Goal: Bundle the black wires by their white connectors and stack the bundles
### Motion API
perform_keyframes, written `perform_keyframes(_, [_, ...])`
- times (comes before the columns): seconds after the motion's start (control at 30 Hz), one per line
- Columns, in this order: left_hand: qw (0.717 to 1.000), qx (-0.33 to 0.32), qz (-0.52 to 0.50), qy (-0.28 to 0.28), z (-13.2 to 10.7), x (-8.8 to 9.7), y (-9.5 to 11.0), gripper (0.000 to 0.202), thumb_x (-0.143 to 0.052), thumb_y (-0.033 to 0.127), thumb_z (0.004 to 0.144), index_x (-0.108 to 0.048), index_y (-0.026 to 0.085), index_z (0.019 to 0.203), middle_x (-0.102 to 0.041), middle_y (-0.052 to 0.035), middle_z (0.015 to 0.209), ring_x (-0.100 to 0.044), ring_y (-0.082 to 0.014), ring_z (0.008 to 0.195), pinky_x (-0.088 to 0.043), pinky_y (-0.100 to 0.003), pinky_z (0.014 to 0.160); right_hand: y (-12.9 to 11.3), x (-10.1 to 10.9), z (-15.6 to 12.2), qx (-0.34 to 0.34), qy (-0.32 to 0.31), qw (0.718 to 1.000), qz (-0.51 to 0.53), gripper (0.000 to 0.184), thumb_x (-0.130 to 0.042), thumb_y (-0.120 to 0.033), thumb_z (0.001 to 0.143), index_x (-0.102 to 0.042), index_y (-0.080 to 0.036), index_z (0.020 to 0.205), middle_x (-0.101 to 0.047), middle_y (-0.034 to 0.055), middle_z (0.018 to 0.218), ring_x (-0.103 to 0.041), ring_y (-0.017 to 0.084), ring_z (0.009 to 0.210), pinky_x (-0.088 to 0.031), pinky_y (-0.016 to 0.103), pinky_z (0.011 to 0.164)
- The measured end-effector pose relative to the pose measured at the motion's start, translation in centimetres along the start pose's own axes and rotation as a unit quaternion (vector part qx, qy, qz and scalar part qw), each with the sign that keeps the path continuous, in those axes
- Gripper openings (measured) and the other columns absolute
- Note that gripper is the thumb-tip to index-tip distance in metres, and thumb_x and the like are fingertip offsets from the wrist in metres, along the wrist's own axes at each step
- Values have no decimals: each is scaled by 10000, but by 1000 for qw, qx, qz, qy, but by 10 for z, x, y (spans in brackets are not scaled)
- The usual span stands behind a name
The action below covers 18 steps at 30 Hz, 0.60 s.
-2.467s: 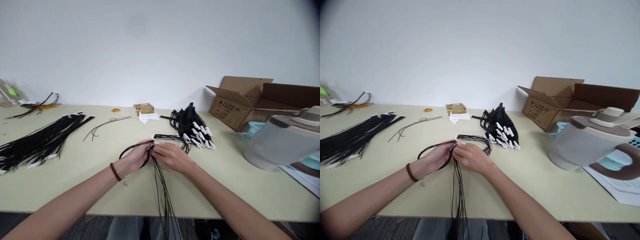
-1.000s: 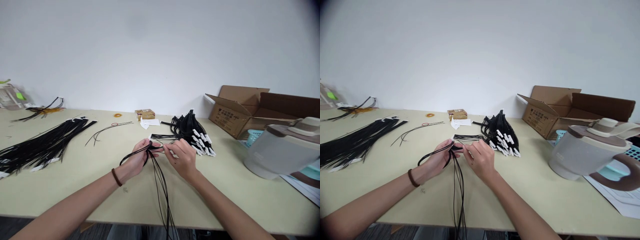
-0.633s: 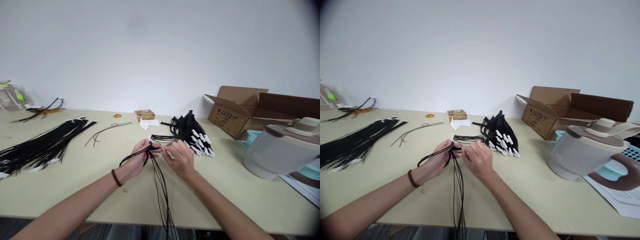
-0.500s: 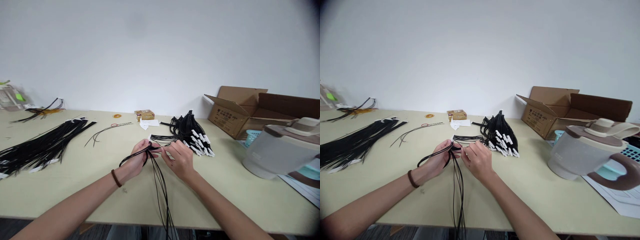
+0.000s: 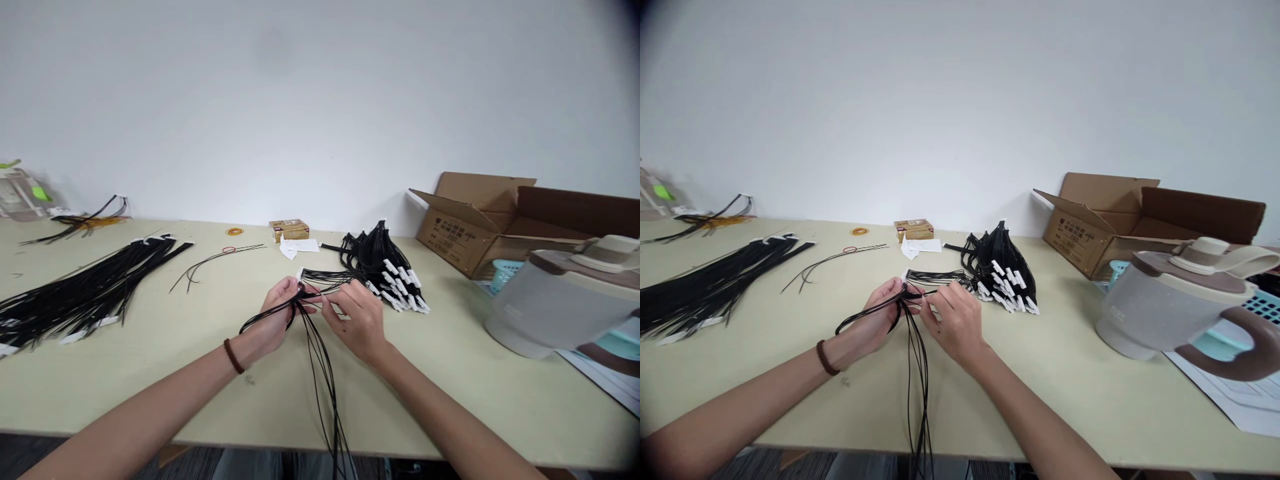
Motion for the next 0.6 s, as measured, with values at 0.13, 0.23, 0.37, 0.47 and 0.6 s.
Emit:
perform_keyframes(0.13, [1000, -7, -4, -2, 0, -2, 2, 226, -546, 378, 786, -530, 153, 777, -628, -83, 928, -609, -172, 818, -458, -266, 662, 0, 1, 0, -6, 5, 1000, -1, 146, -535, -163, 777, -493, -206, 644, -411, -38, 530, -331, 110, 545, -268, 252, 516])
perform_keyframes(0.23, [1000, -2, -3, 8, 0, -1, 1, 213, -551, 366, 783, -529, 154, 781, -627, -76, 916, -610, -172, 802, -460, -271, 650, -1, 2, -1, -1, 16, 1000, -5, 144, -538, -165, 775, -491, -208, 645, -400, -40, 525, -323, 111, 540, -267, 255, 516])
perform_keyframes(0.37, [1000, -3, 2, 12, 0, -1, 1, 213, -542, 363, 790, -528, 150, 789, -619, -66, 887, -603, -162, 777, -469, -285, 661, -2, 1, -1, 7, 19, 1000, -10, 147, -553, -160, 764, -486, -208, 642, -405, -39, 521, -316, 112, 542, -265, 257, 516])
perform_keyframes(0.47, [1000, -15, 9, 12, 1, -1, 1, 230, -548, 378, 783, -538, 148, 795, -618, -62, 874, -590, -149, 745, -471, -282, 658, -2, 1, -1, 5, 21, 1000, -12, 153, -547, -161, 768, -481, -209, 638, -389, -42, 519, -317, 111, 541, -257, 257, 510])
perform_keyframes(0.6, [1000, -24, 14, 14, 2, 0, 0, 240, -568, 385, 766, -552, 146, 785, -621, -54, 848, -577, -132, 705, -468, -269, 647, -2, 1, -1, 1, 22, 1000, -12, 156, -539, -165, 773, -479, -210, 637, -377, -46, 521, -319, 110, 539, -261, 254, 511])
Point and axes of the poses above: each hand's wrist, its own z-axis towards the middle knuckle, its own x-axis out of the back of the hand, y = z × x, the point moved 4 cm from there along z, towards the middle knuckle
